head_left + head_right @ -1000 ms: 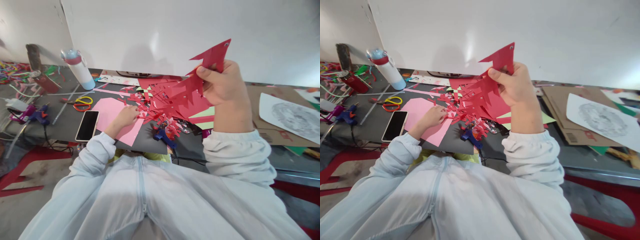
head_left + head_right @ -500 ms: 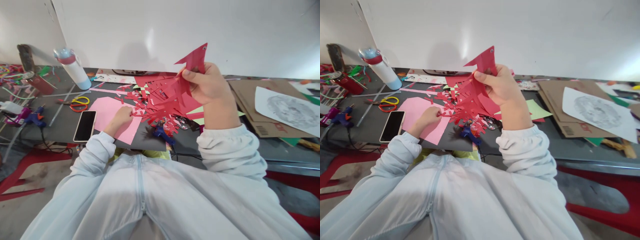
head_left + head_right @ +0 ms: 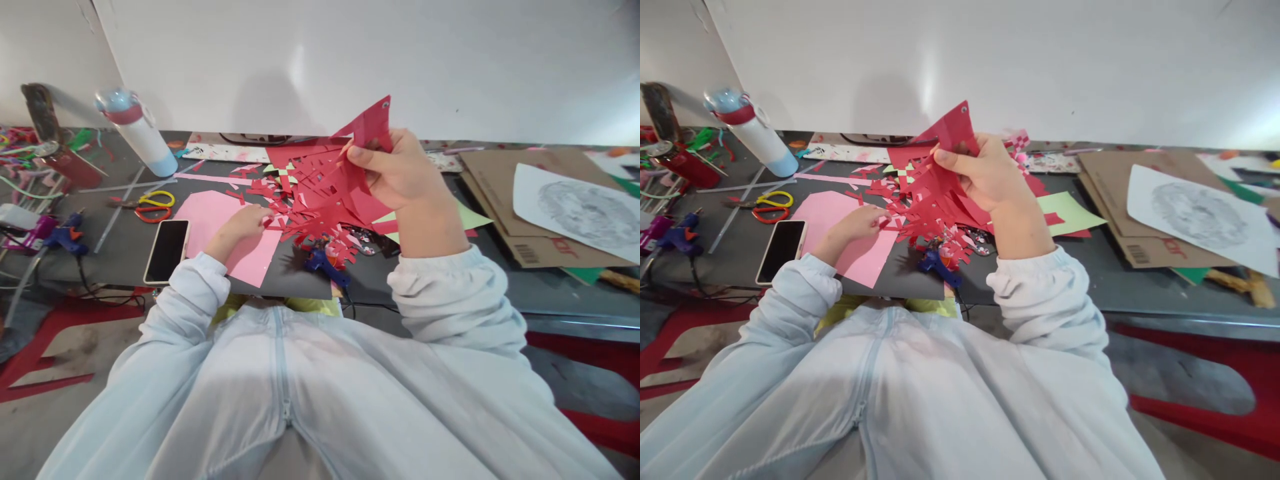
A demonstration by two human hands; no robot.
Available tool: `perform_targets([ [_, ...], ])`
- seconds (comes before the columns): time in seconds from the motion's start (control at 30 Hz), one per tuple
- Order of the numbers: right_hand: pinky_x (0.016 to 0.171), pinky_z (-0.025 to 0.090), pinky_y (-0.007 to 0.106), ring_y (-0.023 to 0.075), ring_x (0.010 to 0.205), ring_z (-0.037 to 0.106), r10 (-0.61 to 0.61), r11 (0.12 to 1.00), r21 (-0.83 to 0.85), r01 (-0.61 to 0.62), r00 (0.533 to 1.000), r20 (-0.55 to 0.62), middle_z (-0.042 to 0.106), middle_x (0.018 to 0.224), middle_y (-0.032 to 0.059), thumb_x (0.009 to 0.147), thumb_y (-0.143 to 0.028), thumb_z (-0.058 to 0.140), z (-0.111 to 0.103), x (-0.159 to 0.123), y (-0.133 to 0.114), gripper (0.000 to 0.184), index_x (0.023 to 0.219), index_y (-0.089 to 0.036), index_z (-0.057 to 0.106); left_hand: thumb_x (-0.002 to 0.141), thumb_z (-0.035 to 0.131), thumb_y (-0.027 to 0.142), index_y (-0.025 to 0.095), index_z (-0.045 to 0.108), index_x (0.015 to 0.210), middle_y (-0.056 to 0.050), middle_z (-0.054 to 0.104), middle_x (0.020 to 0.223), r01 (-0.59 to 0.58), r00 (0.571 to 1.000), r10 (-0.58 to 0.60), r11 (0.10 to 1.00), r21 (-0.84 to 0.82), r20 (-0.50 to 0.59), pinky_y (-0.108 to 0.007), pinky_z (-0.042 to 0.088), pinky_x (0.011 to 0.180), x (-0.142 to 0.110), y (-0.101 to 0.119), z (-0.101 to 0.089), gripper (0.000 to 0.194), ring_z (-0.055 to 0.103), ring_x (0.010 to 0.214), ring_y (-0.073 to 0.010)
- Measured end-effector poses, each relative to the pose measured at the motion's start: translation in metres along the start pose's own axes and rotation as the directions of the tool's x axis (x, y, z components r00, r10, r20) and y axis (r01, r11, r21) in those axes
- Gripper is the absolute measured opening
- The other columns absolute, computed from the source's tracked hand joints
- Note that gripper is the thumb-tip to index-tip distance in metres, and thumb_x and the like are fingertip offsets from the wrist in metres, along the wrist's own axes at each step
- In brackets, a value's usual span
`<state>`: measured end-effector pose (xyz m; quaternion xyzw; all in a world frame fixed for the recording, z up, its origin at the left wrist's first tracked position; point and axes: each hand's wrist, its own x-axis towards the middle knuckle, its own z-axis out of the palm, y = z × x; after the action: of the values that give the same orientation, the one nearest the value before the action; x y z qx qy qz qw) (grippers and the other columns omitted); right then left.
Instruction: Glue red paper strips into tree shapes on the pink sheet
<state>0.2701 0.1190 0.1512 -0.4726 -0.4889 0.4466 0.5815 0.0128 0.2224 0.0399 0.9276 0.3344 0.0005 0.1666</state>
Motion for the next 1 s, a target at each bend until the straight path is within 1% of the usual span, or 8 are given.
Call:
perform_targets([
  [0.13,0.087,0.060,0.042,0.0245,0.098,0.071,0.008,1.000,-0.021,-0.008,1.000,0.012,0.076,0.089,0.0016,0.066,-0.037,0.091,0.001,0.001,0.000,0.029,0.083,-0.027,0.070,0.080,0.050,0.010,0.024,0.072,0.120,-0.009,0.067,0.106,-0.034,0.997,0.030,0.998,0.047,0.074,-0.029,0.042,0.072,0.006,-0.008,-0.008,0.048,0.062,0.084,-0.0202],
  [0.3,0.085,0.061,0.041,0.0234,0.093,0.071,-0.002,1.000,-0.030,0.002,1.000,-0.003,0.076,0.089,0.0012,0.061,-0.042,0.092,0.004,-0.001,0.000,0.034,0.081,-0.025,0.070,0.079,0.052,0.009,0.020,0.076,0.101,-0.009,0.065,0.099,-0.058,0.995,0.055,0.998,0.028,0.083,-0.029,0.038,0.064,0.008,-0.007,-0.012,0.034,0.058,0.076,-0.0182],
  [0.47,0.086,0.061,0.038,0.0200,0.087,0.071,-0.026,1.000,0.017,0.026,1.000,-0.012,0.075,0.087,-0.0001,0.064,-0.037,0.091,0.008,-0.006,0.000,0.030,0.080,-0.024,0.069,0.072,0.057,0.009,0.018,0.072,0.074,-0.007,0.066,0.088,-0.041,0.998,0.044,0.996,-0.078,0.034,-0.028,0.039,0.065,0.015,-0.010,-0.014,0.018,0.056,0.073,-0.0168],
  [0.57,0.085,0.061,0.036,0.0179,0.084,0.071,-0.042,0.997,0.061,0.042,0.999,-0.014,0.074,0.085,-0.0009,0.065,-0.034,0.090,0.010,-0.008,-0.001,0.027,0.080,-0.023,0.070,0.074,0.059,0.018,0.018,0.071,0.075,-0.005,0.068,0.082,0.006,0.999,-0.011,0.984,-0.176,-0.033,-0.028,0.042,0.069,0.019,-0.017,-0.020,0.012,0.058,0.076,-0.0170],
  [0.7,0.087,0.061,0.038,0.0197,0.088,0.071,-0.006,1.000,0.020,0.006,1.000,-0.025,0.075,0.086,-0.0004,0.065,-0.034,0.089,0.007,-0.007,-0.001,0.026,0.080,-0.024,0.070,0.079,0.061,0.035,0.016,0.069,0.079,-0.001,0.064,0.072,0.071,0.989,-0.106,0.951,-0.300,-0.100,-0.026,0.039,0.065,0.014,-0.023,-0.033,0.020,0.053,0.066,-0.0127],
  [0.8,0.088,0.060,0.039,0.0207,0.091,0.072,0.029,1.000,-0.005,-0.029,0.999,-0.042,0.075,0.089,-0.0002,0.066,-0.032,0.089,0.004,-0.006,0.001,0.026,0.080,-0.025,0.069,0.079,0.065,0.038,0.016,0.065,0.069,0.003,0.053,0.059,0.108,0.983,-0.164,0.873,-0.475,-0.079,-0.025,0.034,0.059,0.011,-0.022,-0.039,0.023,0.045,0.058,-0.0093],
  [0.93,0.086,0.060,0.037,0.0187,0.085,0.071,0.013,0.997,0.070,-0.011,0.999,-0.029,0.075,0.087,-0.0006,0.066,-0.030,0.089,0.006,-0.008,0.001,0.024,0.080,-0.024,0.071,0.070,0.077,0.028,0.015,0.064,0.064,0.003,0.055,0.058,0.194,0.946,-0.324,0.613,-0.765,-0.019,-0.024,0.038,0.059,0.019,-0.012,-0.032,0.019,0.050,0.059,-0.0090],
  [1.0,0.088,0.059,0.037,0.0186,0.086,0.070,0.029,0.997,0.069,-0.026,0.999,-0.036,0.075,0.087,-0.0008,0.067,-0.028,0.088,0.008,-0.009,-0.001,0.023,0.080,-0.024,0.070,0.074,0.075,0.027,0.015,0.064,0.064,0.003,0.055,0.057,0.214,0.924,-0.383,0.550,-0.807,-0.016,-0.024,0.038,0.058,0.027,-0.003,-0.024,0.019,0.049,0.056,-0.0084],
])
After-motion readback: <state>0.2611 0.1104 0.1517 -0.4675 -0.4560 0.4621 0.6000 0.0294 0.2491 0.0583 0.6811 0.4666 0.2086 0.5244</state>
